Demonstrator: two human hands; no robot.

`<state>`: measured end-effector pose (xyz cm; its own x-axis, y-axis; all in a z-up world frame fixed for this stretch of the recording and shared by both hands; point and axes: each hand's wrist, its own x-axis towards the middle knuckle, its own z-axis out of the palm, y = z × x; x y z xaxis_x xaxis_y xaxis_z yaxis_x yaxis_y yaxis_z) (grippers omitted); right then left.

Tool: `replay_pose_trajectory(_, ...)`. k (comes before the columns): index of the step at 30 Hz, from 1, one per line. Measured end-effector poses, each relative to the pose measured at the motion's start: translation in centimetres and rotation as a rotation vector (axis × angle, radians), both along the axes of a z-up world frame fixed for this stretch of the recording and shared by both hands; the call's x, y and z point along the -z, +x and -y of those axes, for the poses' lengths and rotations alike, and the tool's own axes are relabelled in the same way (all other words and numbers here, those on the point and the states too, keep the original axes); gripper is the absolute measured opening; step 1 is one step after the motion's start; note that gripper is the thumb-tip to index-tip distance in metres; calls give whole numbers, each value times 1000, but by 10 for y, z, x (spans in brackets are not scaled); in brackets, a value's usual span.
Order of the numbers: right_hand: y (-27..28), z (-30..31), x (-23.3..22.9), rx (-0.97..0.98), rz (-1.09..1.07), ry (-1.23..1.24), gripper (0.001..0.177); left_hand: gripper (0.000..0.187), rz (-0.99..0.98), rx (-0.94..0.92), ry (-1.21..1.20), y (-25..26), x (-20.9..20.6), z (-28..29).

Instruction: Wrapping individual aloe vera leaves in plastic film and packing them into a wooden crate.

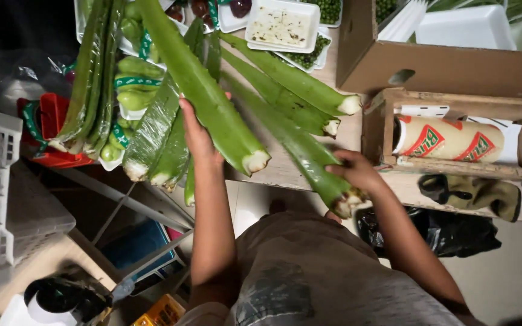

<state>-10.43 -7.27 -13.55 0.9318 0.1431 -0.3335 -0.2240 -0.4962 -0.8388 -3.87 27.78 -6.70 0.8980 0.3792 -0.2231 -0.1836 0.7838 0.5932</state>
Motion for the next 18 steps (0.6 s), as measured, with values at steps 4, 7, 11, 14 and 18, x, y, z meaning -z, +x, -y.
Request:
replay_pose_trajectory(4, -12, 24, -30, 226, -52, 149, 45, 67, 12, -18, -4, 5, 6, -2)
replay_pose_trajectory(7, -8, 42, -20, 311, 2, 358, 32, 70, -44, 11, 17, 7, 10, 16)
replay_pose_trajectory(11, 1, 19, -48, 331, 67, 624, 44, 78, -183, 166, 77, 6, 11, 66)
replay_pose_trajectory(14, 16, 8, -60, 315, 158, 754, 50, 76, -227, 322, 141, 1, 0, 103)
replay_pose_trajectory(18, 33, -6, -72, 299, 276, 813, 43, 74, -206, 467, 444, -17, -46, 144)
